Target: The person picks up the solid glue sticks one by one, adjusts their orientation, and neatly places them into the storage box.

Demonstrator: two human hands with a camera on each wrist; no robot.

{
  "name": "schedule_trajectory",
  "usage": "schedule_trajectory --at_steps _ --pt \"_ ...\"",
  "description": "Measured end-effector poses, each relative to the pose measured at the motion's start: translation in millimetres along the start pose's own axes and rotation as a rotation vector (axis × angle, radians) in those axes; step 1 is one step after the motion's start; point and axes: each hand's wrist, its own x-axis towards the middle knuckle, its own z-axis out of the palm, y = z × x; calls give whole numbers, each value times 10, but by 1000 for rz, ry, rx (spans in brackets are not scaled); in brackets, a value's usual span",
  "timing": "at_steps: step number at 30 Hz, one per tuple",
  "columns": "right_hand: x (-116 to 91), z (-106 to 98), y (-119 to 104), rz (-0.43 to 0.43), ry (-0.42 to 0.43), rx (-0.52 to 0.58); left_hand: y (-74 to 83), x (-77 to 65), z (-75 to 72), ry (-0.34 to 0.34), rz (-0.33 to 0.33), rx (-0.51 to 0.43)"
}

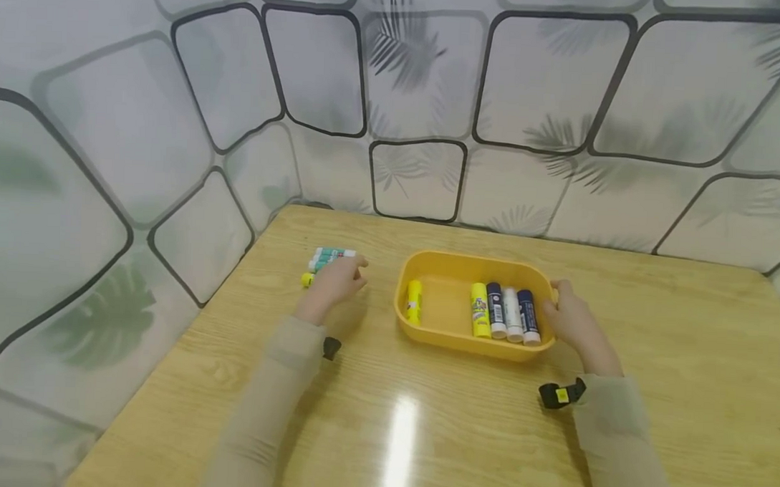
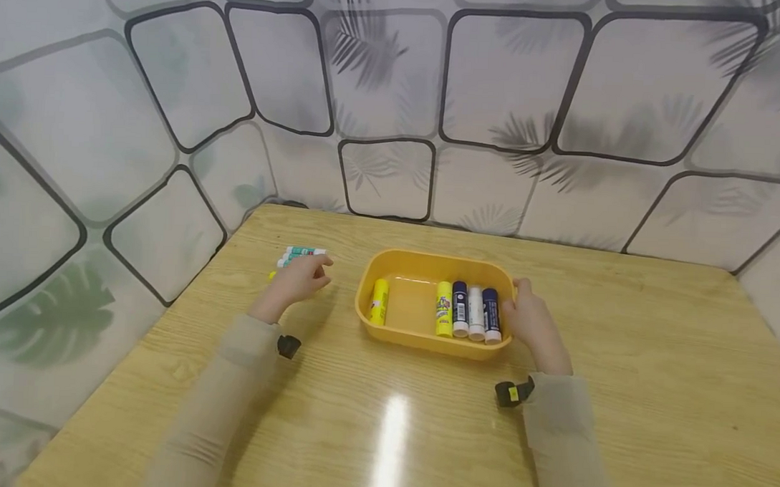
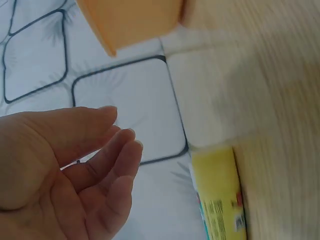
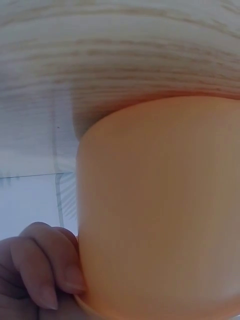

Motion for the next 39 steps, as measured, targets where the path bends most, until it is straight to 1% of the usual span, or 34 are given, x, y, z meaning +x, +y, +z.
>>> schedule_trajectory --at_steps 2,5,6,9,11,16,19,23,26,31,39 --pt "-5 -3 1 -6 7 1 -80 0 -22 3 7 31" --pt "-9 -5 2 -15 14 0 -203 -5 -37 -1 -11 73" --pt "-8 -5 1 -12 11 1 -246 -4 -33 -1 -18 100" --pt "-5 -7 -8 -5 2 0 -344 -14 -28 -26 -39 152" --pt "-9 -19 -11 0 -3 -2 -371 -23 -30 -42 -29 199" --pt "-11 -38 -10 2 -10 3 -398 -42 -24 -50 37 305" --pt "-14 -41 0 4 -10 9 -425 -27 12 -37 74 323" --pt "-11 -29 19 -6 0 10 -503 7 79 -7 126 353" --pt "-12 -26 28 -11 7 5 -546 37 125 12 149 376" --pt "2 1 20 -12 1 15 -590 31 153 2 149 389" --pt "9 -4 32 4 3 23 -532 25 138 -16 140 380"
